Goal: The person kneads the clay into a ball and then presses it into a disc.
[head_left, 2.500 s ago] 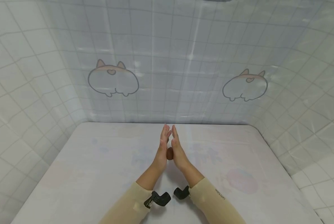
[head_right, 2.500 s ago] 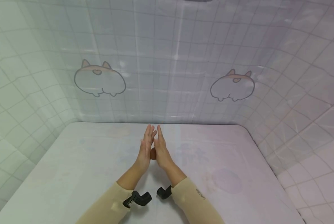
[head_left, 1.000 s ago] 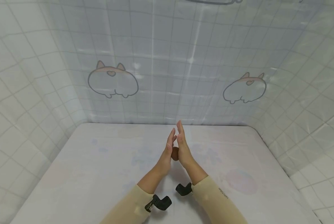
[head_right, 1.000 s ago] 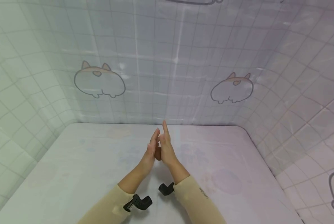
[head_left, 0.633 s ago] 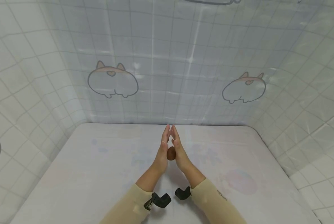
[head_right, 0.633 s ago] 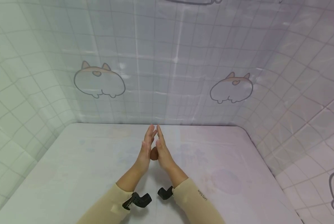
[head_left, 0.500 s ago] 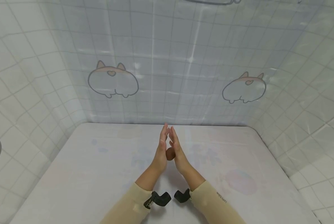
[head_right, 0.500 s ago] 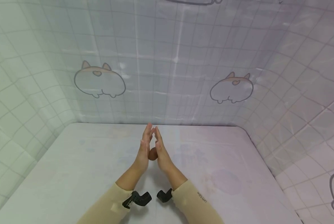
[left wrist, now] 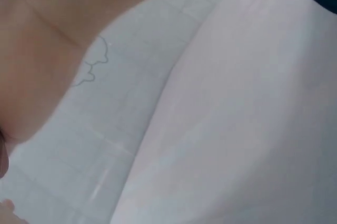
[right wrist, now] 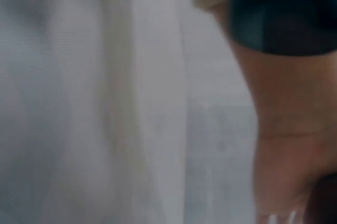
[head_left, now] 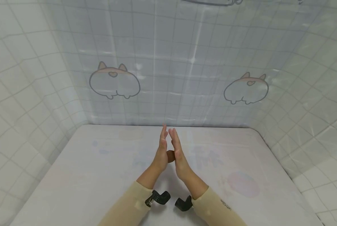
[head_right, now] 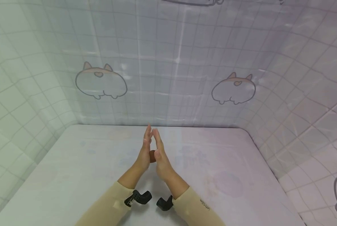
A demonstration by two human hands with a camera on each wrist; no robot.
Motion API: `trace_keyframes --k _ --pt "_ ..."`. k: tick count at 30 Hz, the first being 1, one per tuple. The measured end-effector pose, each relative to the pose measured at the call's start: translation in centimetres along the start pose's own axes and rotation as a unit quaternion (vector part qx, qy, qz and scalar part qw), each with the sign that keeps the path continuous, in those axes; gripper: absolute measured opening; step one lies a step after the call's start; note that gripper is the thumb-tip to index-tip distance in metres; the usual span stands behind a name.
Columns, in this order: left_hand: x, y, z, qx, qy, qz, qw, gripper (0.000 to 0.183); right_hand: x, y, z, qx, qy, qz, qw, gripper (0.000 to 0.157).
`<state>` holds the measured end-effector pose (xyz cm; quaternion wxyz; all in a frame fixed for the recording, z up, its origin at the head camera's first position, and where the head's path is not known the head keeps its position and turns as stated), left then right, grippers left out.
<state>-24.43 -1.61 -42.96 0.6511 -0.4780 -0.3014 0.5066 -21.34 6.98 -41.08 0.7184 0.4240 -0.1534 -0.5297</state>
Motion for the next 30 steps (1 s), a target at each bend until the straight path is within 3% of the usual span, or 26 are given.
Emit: trace_keyframes --k 8,13,22,30 --pt "1.4 0.2 -0.5 0.004 0.051 0.072 0.9961 0.093 -1.4 0.8 0.1 0.025 -0.062 -0.032 0.997 0.081" --pt "2.3 -0.1 -1.1 -0.005 0.068 0.083 0.9942 0.089 -2.5 0.6 0.6 0.021 -0.094 -0.039 0.995 0.083" --pt "2.7 -0.4 -1.4 0.003 0.094 0.017 0.9954 0.086 -3.6 -1.2 1.0 0.04 -0.1 -0.044 0.993 0.079" --pt "2.3 -1.3 -1.3 0.061 0.101 -0.047 0.9919 0.094 -3.5 -3.2 0.7 0.109 -0.06 0.0 0.992 0.077"
Point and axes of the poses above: each hand's wrist, its own z-axis towards the middle knuckle, its own x-axis out of the palm, y = z × x, the point moved 5 cm from there along z, towards the middle knuckle, and after that the axes turned 6 degrees about y, right-handed, at the moved point
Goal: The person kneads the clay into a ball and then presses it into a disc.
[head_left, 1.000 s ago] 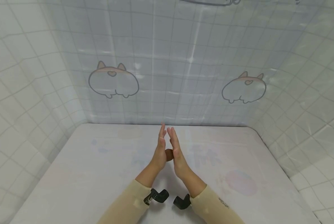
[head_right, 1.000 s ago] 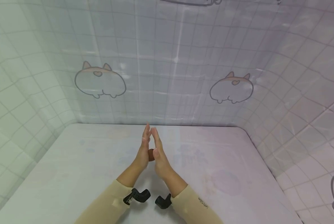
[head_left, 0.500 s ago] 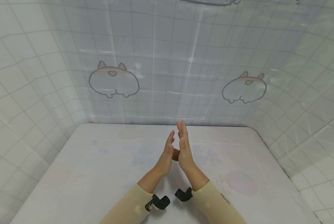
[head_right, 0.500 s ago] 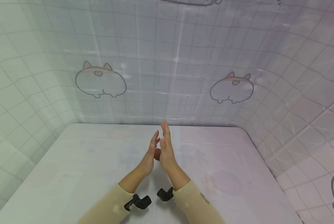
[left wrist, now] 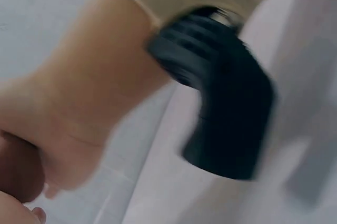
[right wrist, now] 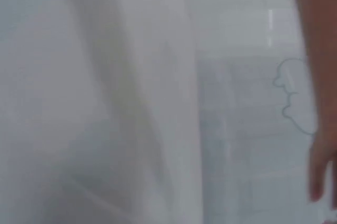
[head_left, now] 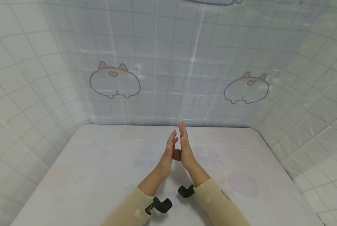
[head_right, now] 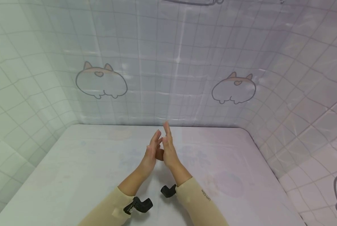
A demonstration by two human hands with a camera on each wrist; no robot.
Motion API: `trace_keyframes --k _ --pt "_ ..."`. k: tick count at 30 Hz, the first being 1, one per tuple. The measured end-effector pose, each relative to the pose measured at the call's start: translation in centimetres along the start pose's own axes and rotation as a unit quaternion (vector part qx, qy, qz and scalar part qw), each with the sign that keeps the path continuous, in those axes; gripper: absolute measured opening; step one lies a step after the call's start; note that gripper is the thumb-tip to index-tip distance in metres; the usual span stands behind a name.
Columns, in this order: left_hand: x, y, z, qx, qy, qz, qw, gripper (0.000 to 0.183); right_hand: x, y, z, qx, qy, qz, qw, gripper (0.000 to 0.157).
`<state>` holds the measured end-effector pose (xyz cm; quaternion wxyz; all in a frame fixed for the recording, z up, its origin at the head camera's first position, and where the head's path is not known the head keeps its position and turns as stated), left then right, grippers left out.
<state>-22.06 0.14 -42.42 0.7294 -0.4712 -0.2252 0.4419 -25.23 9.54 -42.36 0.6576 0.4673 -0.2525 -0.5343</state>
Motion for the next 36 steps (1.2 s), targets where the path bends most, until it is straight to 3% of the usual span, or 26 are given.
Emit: trace_keyframes --k 5,11,16,20,28,32,36 --pt "-0.4 -1.0 0.3 0.031 -0.006 -0.019 0.9993 0.094 0.7 -0.8 -0.6 0.023 0.026 0.006 0.999 0.079" --pt "-1.2 -1.6 0.6 0.036 -0.046 0.017 0.9982 0.086 1.9 -0.3 -1.0 -0.038 0.06 0.012 0.997 0.081" --pt "-1.7 -1.7 0.9 0.041 -0.071 0.076 0.9937 0.092 2.7 0.6 -1.4 -0.074 0.077 0.046 0.993 0.081" --pt "-2.3 -1.2 1.0 0.023 -0.101 0.108 0.9887 0.093 3.2 1.4 -1.5 -0.085 0.088 0.052 0.991 0.083" --pt "-2.8 0.3 1.0 -0.013 -0.122 0.125 0.9845 0.094 2.9 2.6 -1.6 -0.096 0.054 0.041 0.993 0.086" --pt "-2.7 1.1 0.7 -0.035 -0.14 0.146 0.9788 0.092 2.4 3.3 -1.3 -0.11 0.037 0.049 0.992 0.087" --pt "-2.3 1.5 0.3 -0.044 -0.141 0.179 0.9726 0.088 1.8 3.5 -1.0 -0.095 0.017 0.031 0.995 0.083"
Point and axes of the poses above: each hand's wrist, its own z-axis towards the middle knuckle, its own x-axis out of the palm, y = z × x, the point moved 5 cm from there along z, towards the middle knuckle, and after that the axes turned 6 degrees about y, right-handed, at the moved point
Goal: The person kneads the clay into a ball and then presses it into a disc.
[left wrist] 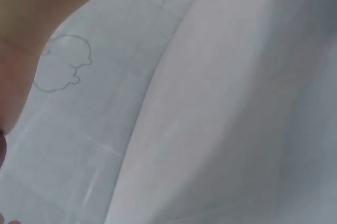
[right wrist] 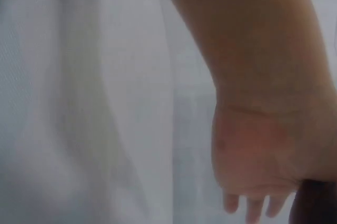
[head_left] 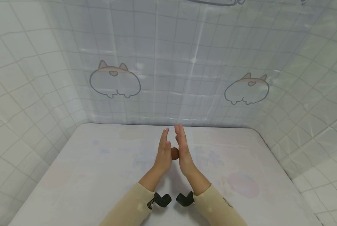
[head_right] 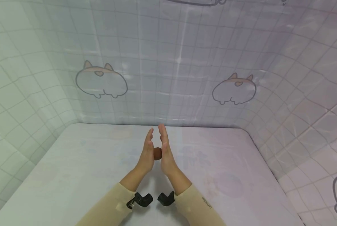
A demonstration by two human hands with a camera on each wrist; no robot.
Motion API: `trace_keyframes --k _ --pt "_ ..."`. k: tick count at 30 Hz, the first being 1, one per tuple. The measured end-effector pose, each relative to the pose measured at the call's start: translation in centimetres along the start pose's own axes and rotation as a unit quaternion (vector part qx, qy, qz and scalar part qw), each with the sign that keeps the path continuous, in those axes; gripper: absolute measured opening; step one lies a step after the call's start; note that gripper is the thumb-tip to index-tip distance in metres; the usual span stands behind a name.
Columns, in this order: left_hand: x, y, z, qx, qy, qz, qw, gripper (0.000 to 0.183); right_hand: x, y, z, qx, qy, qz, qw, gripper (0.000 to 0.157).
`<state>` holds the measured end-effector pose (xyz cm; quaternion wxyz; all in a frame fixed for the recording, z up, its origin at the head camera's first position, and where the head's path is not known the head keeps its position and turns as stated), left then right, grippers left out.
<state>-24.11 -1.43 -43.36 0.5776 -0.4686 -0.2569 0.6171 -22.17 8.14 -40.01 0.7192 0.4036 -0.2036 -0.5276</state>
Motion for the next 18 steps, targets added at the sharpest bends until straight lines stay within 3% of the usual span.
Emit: trace_keyframes --k 5,11,14,18 --pt "0.8 -0.7 -0.5 0.015 0.037 0.023 0.9989 0.09 -0.8 -0.4 0.4 0.027 -0.03 -0.027 0.999 0.075" --pt "1.6 -2.3 -1.3 0.042 0.086 -0.048 0.9943 0.09 -1.4 -1.9 0.8 0.076 -0.032 -0.001 0.997 0.064" --pt "1.4 -3.2 -1.4 0.076 0.089 -0.063 0.9912 0.092 -1.4 -2.6 0.8 0.085 -0.02 -0.004 0.996 0.063" --pt "0.4 -3.8 -1.1 0.117 0.061 -0.059 0.9895 0.09 -0.9 -3.3 0.6 0.094 0.007 -0.016 0.995 0.069"
Point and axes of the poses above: each hand's wrist, its own z-axis towards the middle knuckle, its own x-axis out of the palm, y = z × x, the point moved 5 cm from there along z, towards the middle knuckle, and after that the axes turned 6 degrees about y, right-handed, at the moved point
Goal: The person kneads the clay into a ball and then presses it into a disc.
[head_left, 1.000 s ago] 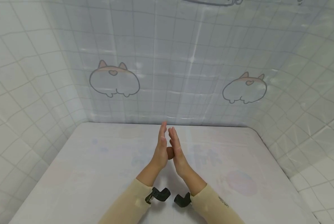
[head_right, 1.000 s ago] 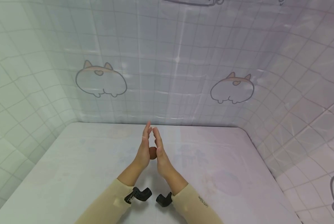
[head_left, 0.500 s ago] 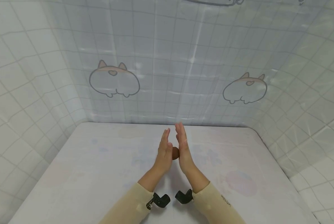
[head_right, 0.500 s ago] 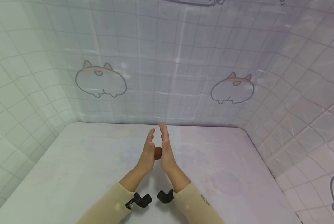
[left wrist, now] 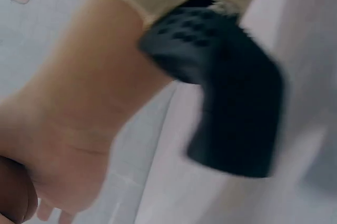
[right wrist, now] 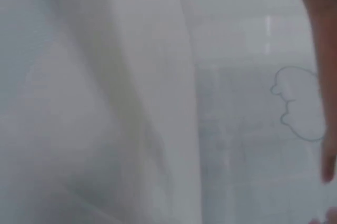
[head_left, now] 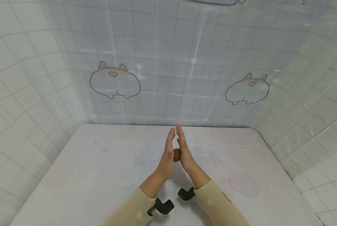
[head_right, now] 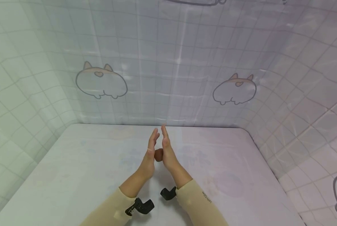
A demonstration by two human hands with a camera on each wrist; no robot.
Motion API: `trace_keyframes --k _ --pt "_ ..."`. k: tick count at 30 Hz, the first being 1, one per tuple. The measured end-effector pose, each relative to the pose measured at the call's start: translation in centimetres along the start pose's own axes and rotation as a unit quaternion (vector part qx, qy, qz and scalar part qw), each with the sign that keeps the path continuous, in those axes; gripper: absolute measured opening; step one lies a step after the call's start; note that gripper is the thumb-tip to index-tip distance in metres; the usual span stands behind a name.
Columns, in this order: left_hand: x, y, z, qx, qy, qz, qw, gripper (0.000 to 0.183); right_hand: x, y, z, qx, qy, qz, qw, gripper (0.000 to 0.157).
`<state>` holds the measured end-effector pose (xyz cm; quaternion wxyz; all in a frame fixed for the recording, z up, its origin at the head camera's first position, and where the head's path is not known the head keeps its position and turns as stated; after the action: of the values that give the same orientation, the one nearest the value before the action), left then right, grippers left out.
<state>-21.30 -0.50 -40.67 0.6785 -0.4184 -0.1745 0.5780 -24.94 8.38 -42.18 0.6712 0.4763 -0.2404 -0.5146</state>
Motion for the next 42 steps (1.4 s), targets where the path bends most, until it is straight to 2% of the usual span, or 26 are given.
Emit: trace_keyframes --k 4,9,13,16,20,22,25,28,32,37,42 --pt "-0.9 0.0 0.3 0.012 -0.028 -0.019 0.9994 0.088 0.5 -0.5 -0.2 0.017 0.025 -0.009 1.0 0.069" --pt "-1.5 0.6 0.6 -0.005 -0.04 -0.04 0.9984 0.088 1.0 -0.4 -0.5 0.006 0.048 -0.029 0.998 0.08" --pt "-1.7 1.1 0.7 -0.013 -0.045 -0.04 0.9981 0.087 1.6 0.3 -1.0 -0.024 0.074 -0.049 0.996 0.09" --pt "-1.7 1.5 0.6 -0.017 -0.049 -0.033 0.9981 0.086 2.0 0.9 -1.4 -0.052 0.083 -0.06 0.993 0.089" --pt "-1.3 2.2 0.4 -0.035 -0.049 -0.026 0.9978 0.086 2.0 1.7 -1.8 -0.098 0.064 -0.075 0.99 0.087" --pt "-0.9 2.4 0.3 -0.041 -0.038 -0.012 0.9984 0.087 1.7 2.1 -1.8 -0.118 0.036 -0.086 0.989 0.087" --pt "-0.1 2.6 -0.1 -0.043 -0.008 0.02 0.9989 0.086 1.1 2.4 -1.8 -0.123 -0.02 -0.099 0.987 0.083" --pt "0.6 2.6 -0.4 -0.053 0.034 0.025 0.9977 0.084 0.3 2.5 -1.8 -0.1 -0.068 -0.097 0.988 0.084" --pt "1.2 2.5 -0.8 -0.073 0.09 -0.003 0.9933 0.081 -0.7 2.3 -1.7 -0.061 -0.109 -0.07 0.99 0.089" --pt "1.6 2.1 -1.0 -0.073 0.138 -0.026 0.9874 0.079 -1.7 1.8 -1.3 -0.029 -0.115 -0.05 0.992 0.084" --pt "1.4 1.3 -0.8 -0.063 0.137 -0.082 0.9851 0.087 -1.6 0.8 -1.0 -0.003 -0.077 -0.029 0.997 0.081"
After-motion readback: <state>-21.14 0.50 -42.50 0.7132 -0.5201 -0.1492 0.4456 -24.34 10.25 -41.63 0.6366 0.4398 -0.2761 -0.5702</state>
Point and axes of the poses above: each hand's wrist, its own z-axis towards the middle knuckle, its own x-axis out of the palm, y = z × x, the point moved 5 cm from there along z, towards the middle knuckle, and after that the axes turned 6 degrees about y, right-handed, at the moved point
